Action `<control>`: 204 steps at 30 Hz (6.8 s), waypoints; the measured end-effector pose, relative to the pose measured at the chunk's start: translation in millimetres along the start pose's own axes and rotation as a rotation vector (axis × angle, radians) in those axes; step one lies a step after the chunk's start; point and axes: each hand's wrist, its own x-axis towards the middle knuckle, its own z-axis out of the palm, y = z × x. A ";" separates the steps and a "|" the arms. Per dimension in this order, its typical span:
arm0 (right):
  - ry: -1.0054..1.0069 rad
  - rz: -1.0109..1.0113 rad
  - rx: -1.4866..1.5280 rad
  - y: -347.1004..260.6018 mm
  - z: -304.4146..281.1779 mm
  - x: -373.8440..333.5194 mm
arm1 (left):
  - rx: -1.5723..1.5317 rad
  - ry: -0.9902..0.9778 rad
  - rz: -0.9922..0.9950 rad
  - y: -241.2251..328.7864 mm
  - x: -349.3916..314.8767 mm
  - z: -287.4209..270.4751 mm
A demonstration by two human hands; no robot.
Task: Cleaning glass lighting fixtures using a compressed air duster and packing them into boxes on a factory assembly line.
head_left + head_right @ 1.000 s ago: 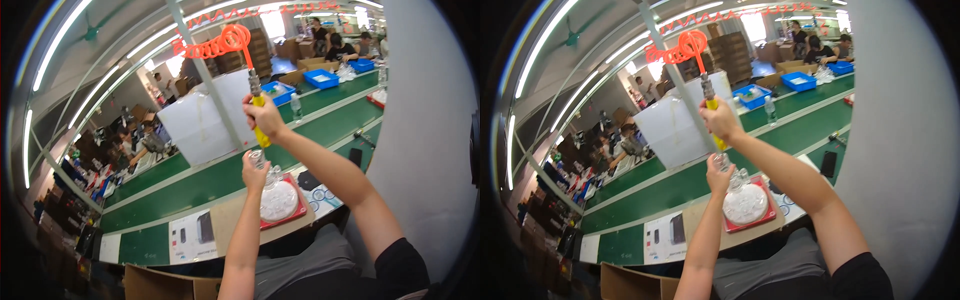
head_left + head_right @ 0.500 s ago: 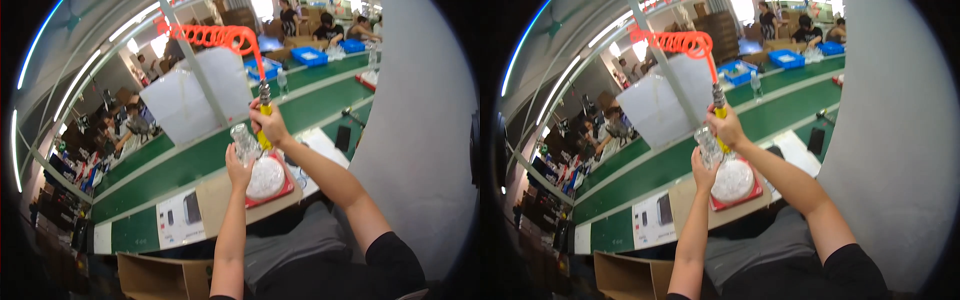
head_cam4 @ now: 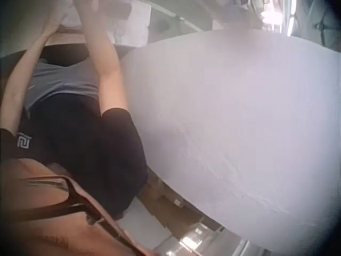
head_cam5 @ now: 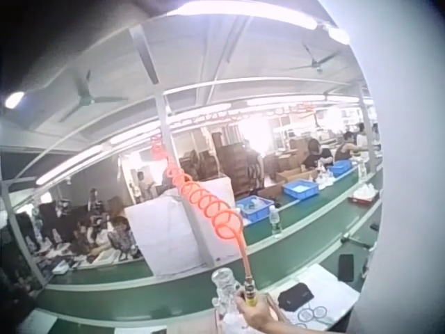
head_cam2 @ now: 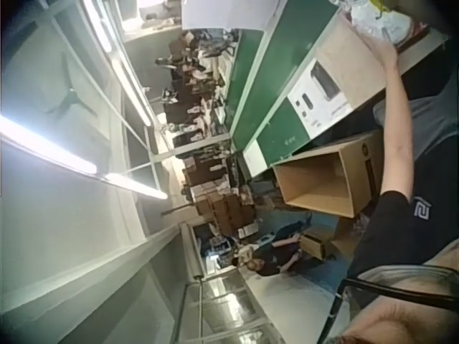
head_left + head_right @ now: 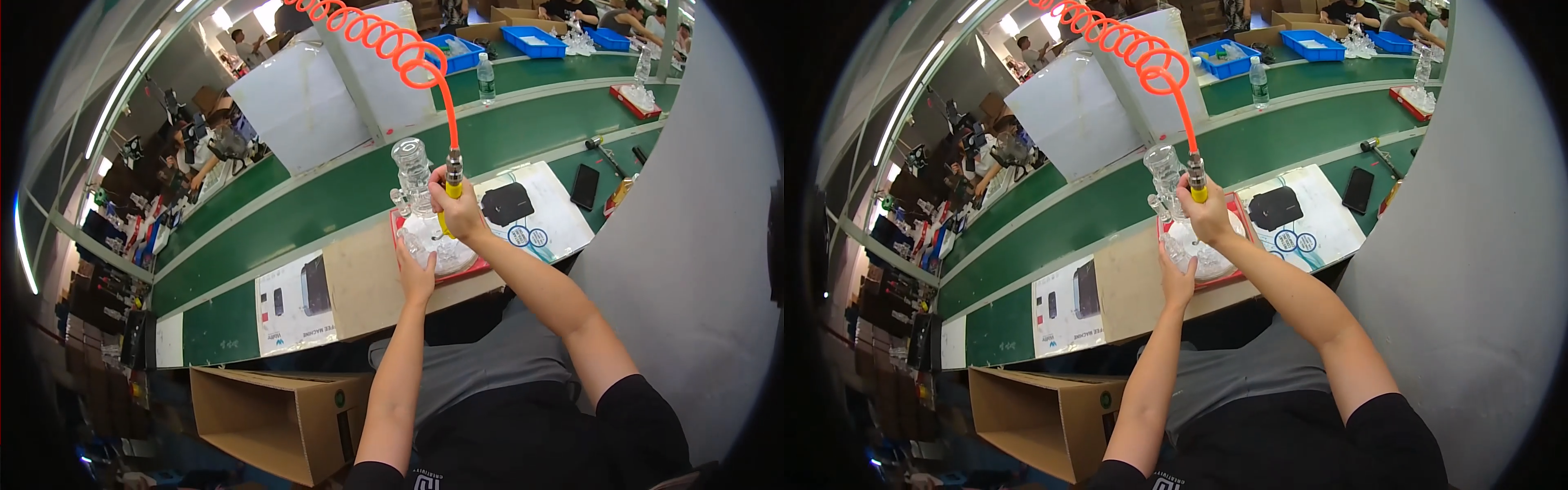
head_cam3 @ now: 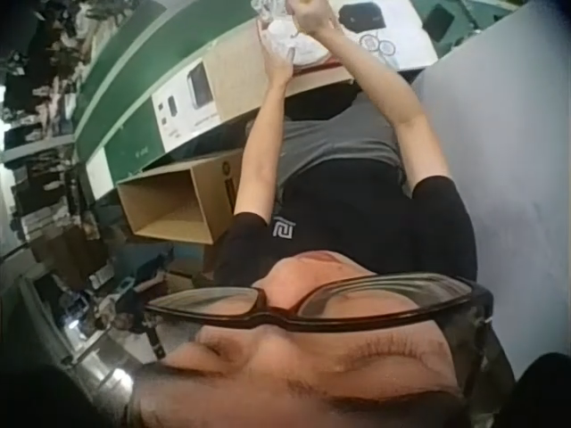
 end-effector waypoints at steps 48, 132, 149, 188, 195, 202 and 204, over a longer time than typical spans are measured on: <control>0.177 -0.139 -0.344 6.1 -33.7 27.5 | 0.144 -0.039 -0.007 8.9 -0.9 -6.1; -0.029 0.034 0.025 51.5 -18.4 -95.1 | -0.057 -0.093 -0.006 -78.4 -53.3 -11.5; 0.159 -0.076 -0.023 15.3 -112.5 -46.5 | -0.050 -0.084 -0.049 -75.5 -53.9 -8.5; 0.598 0.026 0.285 128.1 -71.0 101.1 | -0.033 -0.161 -0.130 -72.2 -58.3 -14.5; 0.599 -0.039 0.158 109.0 -80.4 115.7 | -0.048 -0.190 -0.121 -71.7 -51.7 -14.9; 0.509 -0.085 -0.036 82.7 -90.5 98.3 | -0.028 -0.151 -0.075 -71.1 -52.2 -14.7; 0.453 -0.094 -0.072 75.9 -93.6 88.1 | -0.019 -0.150 -0.063 -70.5 -52.1 -15.4</control>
